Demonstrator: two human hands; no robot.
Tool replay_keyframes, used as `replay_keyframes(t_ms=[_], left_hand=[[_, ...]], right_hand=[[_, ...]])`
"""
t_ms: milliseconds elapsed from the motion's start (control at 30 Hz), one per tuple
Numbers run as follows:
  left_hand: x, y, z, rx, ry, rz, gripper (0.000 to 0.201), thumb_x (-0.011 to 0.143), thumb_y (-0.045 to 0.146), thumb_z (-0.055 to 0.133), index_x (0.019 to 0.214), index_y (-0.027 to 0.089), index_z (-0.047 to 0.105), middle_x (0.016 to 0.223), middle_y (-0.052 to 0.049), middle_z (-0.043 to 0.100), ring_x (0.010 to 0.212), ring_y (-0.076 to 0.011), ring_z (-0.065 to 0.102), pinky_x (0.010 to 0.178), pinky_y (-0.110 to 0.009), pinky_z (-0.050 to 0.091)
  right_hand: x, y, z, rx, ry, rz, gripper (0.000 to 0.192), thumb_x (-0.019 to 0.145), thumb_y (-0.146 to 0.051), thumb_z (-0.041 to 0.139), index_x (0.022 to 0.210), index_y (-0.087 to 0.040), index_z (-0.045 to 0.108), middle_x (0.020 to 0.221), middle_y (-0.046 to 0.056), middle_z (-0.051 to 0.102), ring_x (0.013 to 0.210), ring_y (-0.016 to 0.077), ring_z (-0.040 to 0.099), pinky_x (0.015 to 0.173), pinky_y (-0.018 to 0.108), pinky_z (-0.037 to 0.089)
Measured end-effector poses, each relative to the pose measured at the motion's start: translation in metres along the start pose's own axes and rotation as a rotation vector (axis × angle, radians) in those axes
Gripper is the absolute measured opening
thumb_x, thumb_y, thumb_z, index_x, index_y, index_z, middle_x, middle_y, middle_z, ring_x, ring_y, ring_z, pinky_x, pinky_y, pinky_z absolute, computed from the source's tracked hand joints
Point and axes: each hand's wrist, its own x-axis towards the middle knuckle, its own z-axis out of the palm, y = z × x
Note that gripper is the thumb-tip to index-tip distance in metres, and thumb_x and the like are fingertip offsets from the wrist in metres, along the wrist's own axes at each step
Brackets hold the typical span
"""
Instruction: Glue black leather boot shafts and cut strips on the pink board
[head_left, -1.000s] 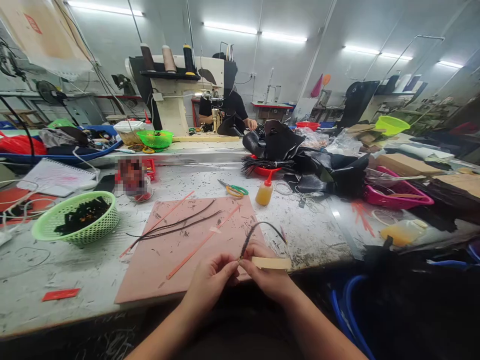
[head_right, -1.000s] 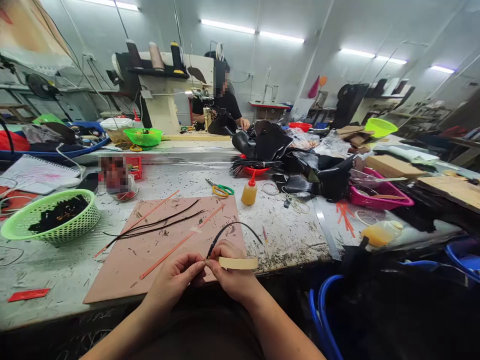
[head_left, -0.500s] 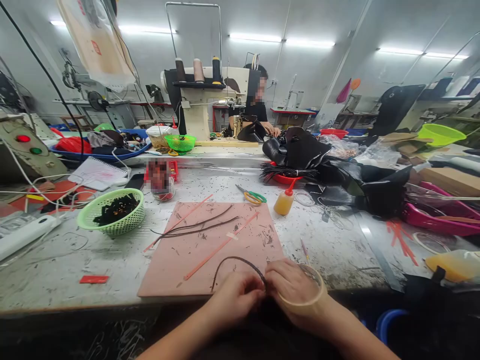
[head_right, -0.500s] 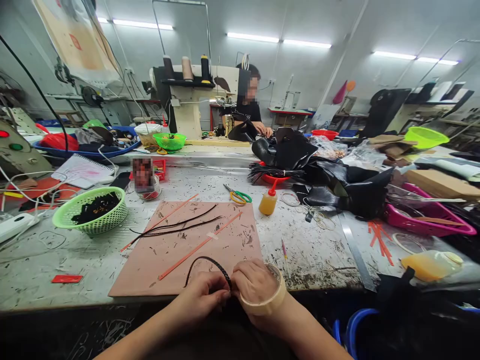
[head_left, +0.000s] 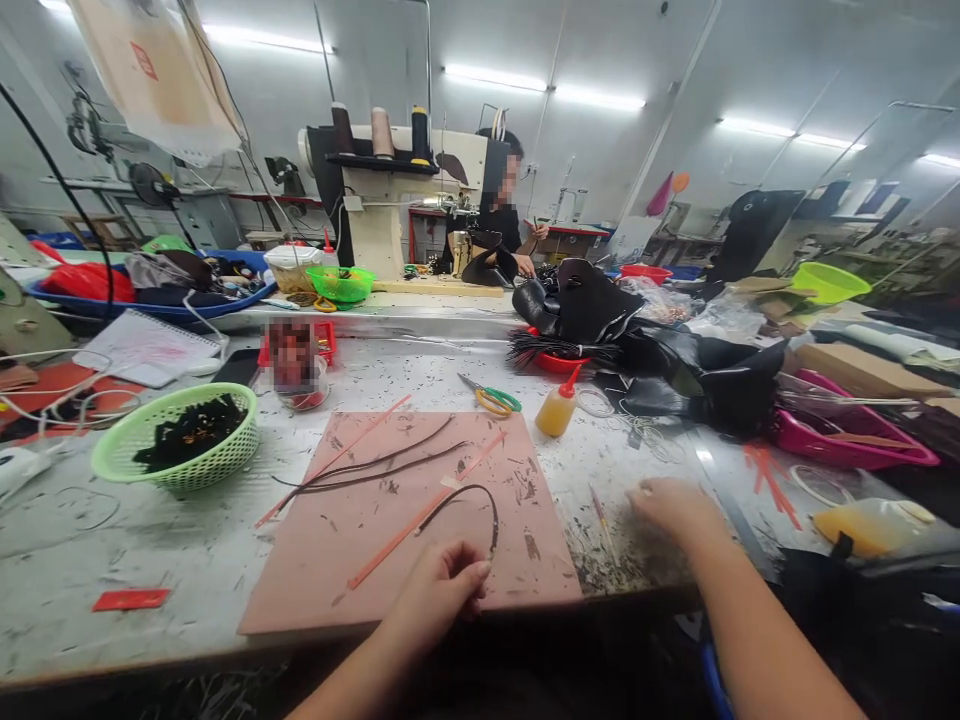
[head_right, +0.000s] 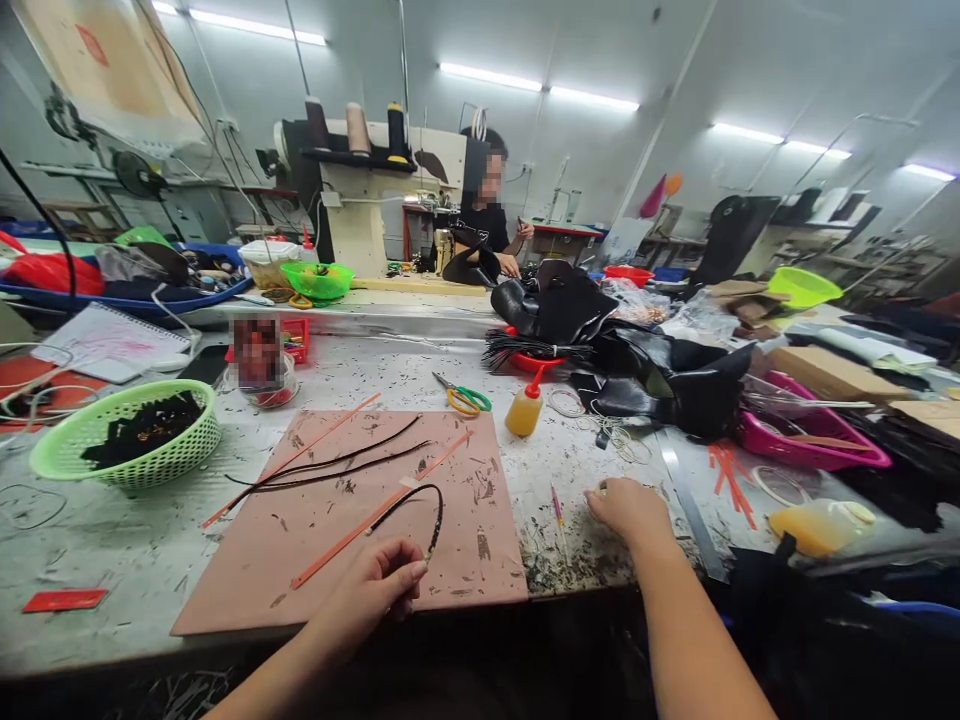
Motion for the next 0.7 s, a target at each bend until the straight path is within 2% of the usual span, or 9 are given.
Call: replay_keyframes(t_ms=[100, 167, 233, 333, 400, 500, 567, 633, 700], left_hand=[[0.001, 0.001, -0.006, -0.078, 0.022, -0.009, 0.026, 0.060, 0.040, 0.061, 0.063, 0.018, 0.047, 0.050, 0.006, 0.048, 0.043, -0.0080, 0.044, 0.044, -0.020, 0.031], [0.002, 0.001, -0.009, -0.147, 0.039, -0.023, 0.023, 0.059, 0.034, 0.063, 0.064, 0.018, 0.048, 0.049, 0.006, 0.049, 0.043, -0.0075, 0.044, 0.044, -0.019, 0.031], [0.001, 0.002, -0.013, -0.202, 0.064, -0.034, 0.019, 0.059, 0.029, 0.064, 0.066, 0.017, 0.050, 0.050, 0.006, 0.051, 0.043, -0.0067, 0.045, 0.045, -0.019, 0.032], [-0.001, 0.004, -0.019, -0.239, 0.097, -0.027, 0.018, 0.059, 0.026, 0.065, 0.068, 0.016, 0.052, 0.052, 0.005, 0.054, 0.044, -0.0065, 0.047, 0.046, -0.018, 0.035], [-0.004, 0.005, -0.024, -0.271, 0.111, -0.023, 0.019, 0.057, 0.024, 0.066, 0.069, 0.016, 0.054, 0.052, 0.005, 0.055, 0.045, -0.0068, 0.048, 0.045, -0.018, 0.035], [-0.009, 0.005, -0.031, -0.322, 0.112, -0.026, 0.020, 0.055, 0.022, 0.068, 0.068, 0.015, 0.054, 0.051, 0.004, 0.056, 0.044, -0.0072, 0.049, 0.044, -0.017, 0.035], [-0.012, 0.004, -0.034, -0.344, 0.117, -0.024, 0.021, 0.054, 0.023, 0.069, 0.067, 0.015, 0.054, 0.051, 0.004, 0.057, 0.044, -0.0074, 0.050, 0.044, -0.018, 0.035], [-0.013, 0.004, -0.037, -0.356, 0.131, -0.015, 0.022, 0.054, 0.025, 0.070, 0.066, 0.015, 0.054, 0.050, 0.004, 0.056, 0.043, -0.0074, 0.050, 0.044, -0.018, 0.035], [-0.014, 0.005, -0.039, -0.363, 0.143, -0.007, 0.022, 0.055, 0.027, 0.070, 0.065, 0.015, 0.054, 0.048, 0.005, 0.055, 0.042, -0.0069, 0.048, 0.043, -0.018, 0.034]], right_hand=[[0.006, -0.033, -0.023, 0.022, 0.058, 0.085, 0.045, 0.088, -0.041, 0.034, 0.080, -0.013, 0.068, 0.084, 0.021, 0.065, 0.077, 0.0304, 0.063, 0.061, 0.041, 0.047], [0.017, -0.071, -0.035, 0.060, 0.118, 0.027, 0.042, 0.093, -0.035, 0.029, 0.094, -0.013, 0.064, 0.099, 0.018, 0.063, 0.090, 0.0261, 0.061, 0.074, 0.041, 0.047], [0.037, -0.115, -0.041, 0.108, 0.114, -0.102, 0.027, 0.091, -0.034, 0.042, 0.105, -0.016, 0.058, 0.109, 0.009, 0.059, 0.096, 0.0191, 0.057, 0.082, 0.039, 0.047], [0.075, -0.174, -0.037, 0.173, 0.026, -0.241, 0.027, 0.089, -0.032, 0.050, 0.111, -0.017, 0.054, 0.114, 0.007, 0.056, 0.096, 0.0186, 0.057, 0.082, 0.039, 0.048], [0.096, -0.198, -0.031, 0.209, -0.055, -0.272, 0.028, 0.088, -0.031, 0.051, 0.113, -0.016, 0.053, 0.113, 0.007, 0.056, 0.094, 0.0185, 0.058, 0.080, 0.039, 0.050], [0.110, -0.211, -0.030, 0.278, -0.120, -0.302, 0.030, 0.088, -0.031, 0.052, 0.113, -0.016, 0.053, 0.113, 0.008, 0.056, 0.095, 0.0190, 0.058, 0.079, 0.040, 0.050], [0.103, -0.207, -0.034, 0.349, -0.113, -0.336, 0.037, 0.086, -0.031, 0.054, 0.119, -0.016, 0.049, 0.115, 0.010, 0.055, 0.096, 0.0207, 0.057, 0.081, 0.041, 0.048], [0.082, -0.196, -0.038, 0.445, -0.101, -0.399, 0.045, 0.087, -0.028, 0.050, 0.129, -0.014, 0.039, 0.111, 0.010, 0.055, 0.098, 0.0227, 0.056, 0.083, 0.039, 0.044], [0.048, -0.178, -0.036, 0.562, -0.113, -0.501, 0.050, 0.089, -0.025, 0.041, 0.136, -0.014, 0.030, 0.103, 0.007, 0.057, 0.099, 0.0228, 0.055, 0.083, 0.034, 0.040]])
